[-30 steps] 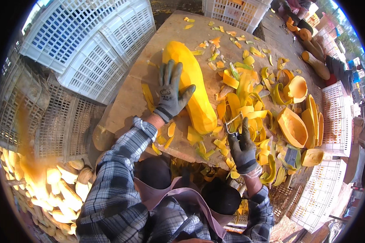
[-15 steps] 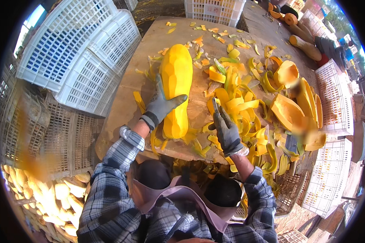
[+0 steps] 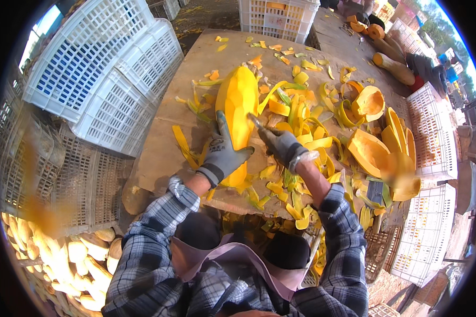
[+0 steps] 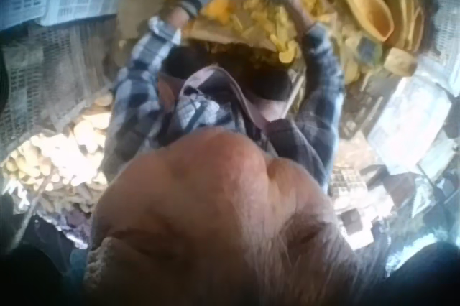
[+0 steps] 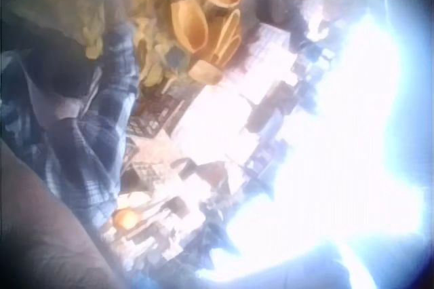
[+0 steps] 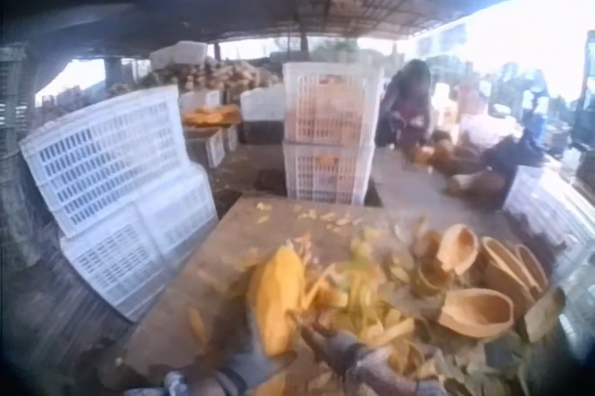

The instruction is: The person peels a large yellow papaya using a peeler, then cuts it into halves and quarters with a knife. The person removes the seeds and places the cut pieces on the table.

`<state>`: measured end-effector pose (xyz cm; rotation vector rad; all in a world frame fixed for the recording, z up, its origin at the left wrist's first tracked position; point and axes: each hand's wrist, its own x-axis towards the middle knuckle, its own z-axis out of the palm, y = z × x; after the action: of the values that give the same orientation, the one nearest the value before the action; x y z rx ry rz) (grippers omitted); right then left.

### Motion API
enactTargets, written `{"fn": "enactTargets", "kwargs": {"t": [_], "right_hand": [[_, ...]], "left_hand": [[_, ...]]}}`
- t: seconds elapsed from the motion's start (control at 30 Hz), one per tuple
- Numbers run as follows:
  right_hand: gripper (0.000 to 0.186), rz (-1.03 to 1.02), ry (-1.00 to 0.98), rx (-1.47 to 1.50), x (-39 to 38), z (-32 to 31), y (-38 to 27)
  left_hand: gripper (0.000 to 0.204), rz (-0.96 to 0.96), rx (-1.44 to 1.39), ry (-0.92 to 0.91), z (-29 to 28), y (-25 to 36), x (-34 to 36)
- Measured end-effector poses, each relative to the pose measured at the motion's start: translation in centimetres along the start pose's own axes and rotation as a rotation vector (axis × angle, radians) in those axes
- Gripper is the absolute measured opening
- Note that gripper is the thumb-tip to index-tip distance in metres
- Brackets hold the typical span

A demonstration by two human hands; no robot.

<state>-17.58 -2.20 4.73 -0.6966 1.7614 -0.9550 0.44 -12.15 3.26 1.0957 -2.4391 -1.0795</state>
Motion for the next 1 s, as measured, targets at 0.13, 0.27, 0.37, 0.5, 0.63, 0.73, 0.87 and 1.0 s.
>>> {"fn": "enactTargets", "kwargs": {"t": [0.13, 0.27, 0.37, 0.5, 0.63, 0.73, 0.87, 1.0], "right_hand": [[0.054, -0.099, 0.112, 0.235, -9.1, -0.3, 7.7], [0.051, -0.015, 0.542, 0.403, -8.6, -4.5, 4.3], [0.051, 0.039, 0.553, 0.546, -6.6, -7.2, 2.7], [0.052, 0.019, 0.535, 0.428, -1.6, -11.1, 3.5], [0.033, -0.076, 0.421, -0.246, 2.8, -16.2, 1.3], [0.043, -0.025, 0.309, -0.252, 4.8, -14.7, -2.7], [0.052, 0.170, 0.307, -0.088, 2.0, -10.8, -5.3], [0.063, 0.157, 0.031, -0.294, -7.2, -7.4, -0.4]], "left_hand": [[0.127, 0.108, 0.207, 0.017, 1.0, 1.1, -0.6], [0.123, 0.062, 0.541, -0.204, 0.8, 5.5, -0.7], [0.123, 0.190, 0.760, -0.263, 1.5, 7.1, -1.6], [0.127, 0.201, 0.649, -0.248, 1.3, 6.3, -1.5], [0.128, 0.183, 0.341, -0.224, 2.5, 6.0, 1.1], [0.125, 0.146, 0.472, -0.236, 1.9, 5.8, 0.9], [0.123, 0.088, 0.649, -0.252, 1.7, 7.7, 0.7], [0.122, 0.093, 0.713, -0.211, 2.2, 8.3, 1.5]]}}
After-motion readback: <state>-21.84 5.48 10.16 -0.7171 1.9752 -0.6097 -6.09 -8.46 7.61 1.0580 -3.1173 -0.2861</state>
